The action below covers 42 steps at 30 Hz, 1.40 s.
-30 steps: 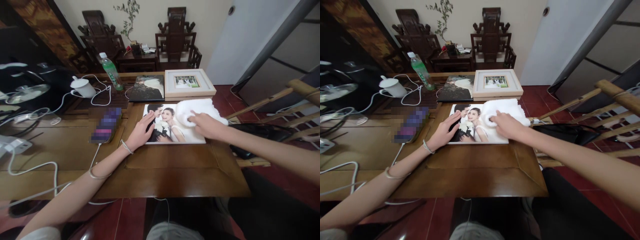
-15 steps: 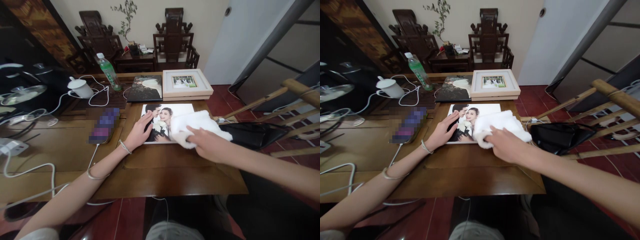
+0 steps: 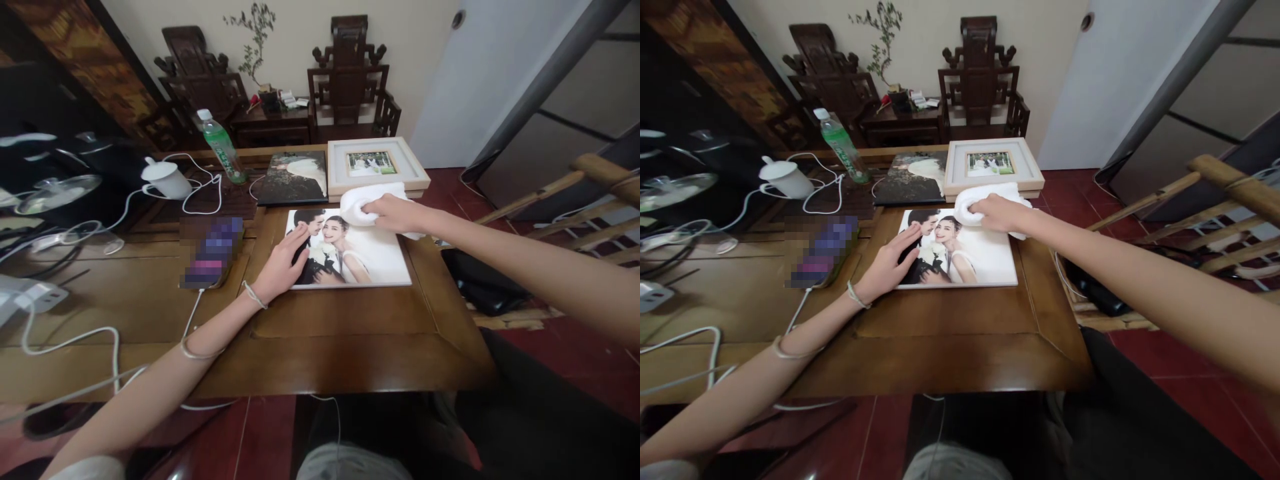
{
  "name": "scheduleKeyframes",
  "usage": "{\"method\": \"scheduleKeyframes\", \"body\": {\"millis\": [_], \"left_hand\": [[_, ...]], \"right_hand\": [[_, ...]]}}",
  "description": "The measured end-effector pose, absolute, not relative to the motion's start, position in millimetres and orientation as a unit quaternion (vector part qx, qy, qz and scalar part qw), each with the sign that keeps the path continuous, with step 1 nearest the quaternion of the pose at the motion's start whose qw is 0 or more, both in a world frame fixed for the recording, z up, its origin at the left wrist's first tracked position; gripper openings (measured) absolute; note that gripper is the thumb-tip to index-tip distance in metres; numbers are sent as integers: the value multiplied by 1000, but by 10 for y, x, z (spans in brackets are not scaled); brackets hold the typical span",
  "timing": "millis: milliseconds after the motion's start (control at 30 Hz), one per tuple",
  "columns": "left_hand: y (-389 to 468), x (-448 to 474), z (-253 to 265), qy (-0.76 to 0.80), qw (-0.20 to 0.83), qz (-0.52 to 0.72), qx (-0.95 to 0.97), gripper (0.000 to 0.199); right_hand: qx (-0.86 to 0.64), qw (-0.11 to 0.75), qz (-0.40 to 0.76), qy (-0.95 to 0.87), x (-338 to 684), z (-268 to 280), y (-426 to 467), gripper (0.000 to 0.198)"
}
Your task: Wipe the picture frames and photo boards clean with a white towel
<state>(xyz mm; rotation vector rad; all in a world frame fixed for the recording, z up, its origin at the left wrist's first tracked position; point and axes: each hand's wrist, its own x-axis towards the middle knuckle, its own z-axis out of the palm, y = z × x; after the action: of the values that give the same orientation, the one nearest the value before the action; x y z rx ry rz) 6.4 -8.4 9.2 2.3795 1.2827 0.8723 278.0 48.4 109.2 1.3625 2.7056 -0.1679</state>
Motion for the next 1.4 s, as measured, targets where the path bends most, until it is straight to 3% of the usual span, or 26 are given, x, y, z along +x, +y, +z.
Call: {"method": "scheduleKeyframes", "body": {"millis": [500,700,900,1100,1400], "left_hand": [[-94,85,98,451,139,302,828,48],[-95,78,96,451,145,301,827,49],[-91,72,95,447,147,303,829,48],[-94,73,111,451,150,296,828,49],[-92,76,97,447,152,303,828,48]], "right_hand": [[409,47,-126,902,2803,1039,-1264,51],[444,99,-145,878,2711,1135,-808,41],[394,55,-107,911,2671,1124,46,29],[410,30,-86,907,2686,1103,584,30],[444,29,-63,893,2689,970,113,42]]}}
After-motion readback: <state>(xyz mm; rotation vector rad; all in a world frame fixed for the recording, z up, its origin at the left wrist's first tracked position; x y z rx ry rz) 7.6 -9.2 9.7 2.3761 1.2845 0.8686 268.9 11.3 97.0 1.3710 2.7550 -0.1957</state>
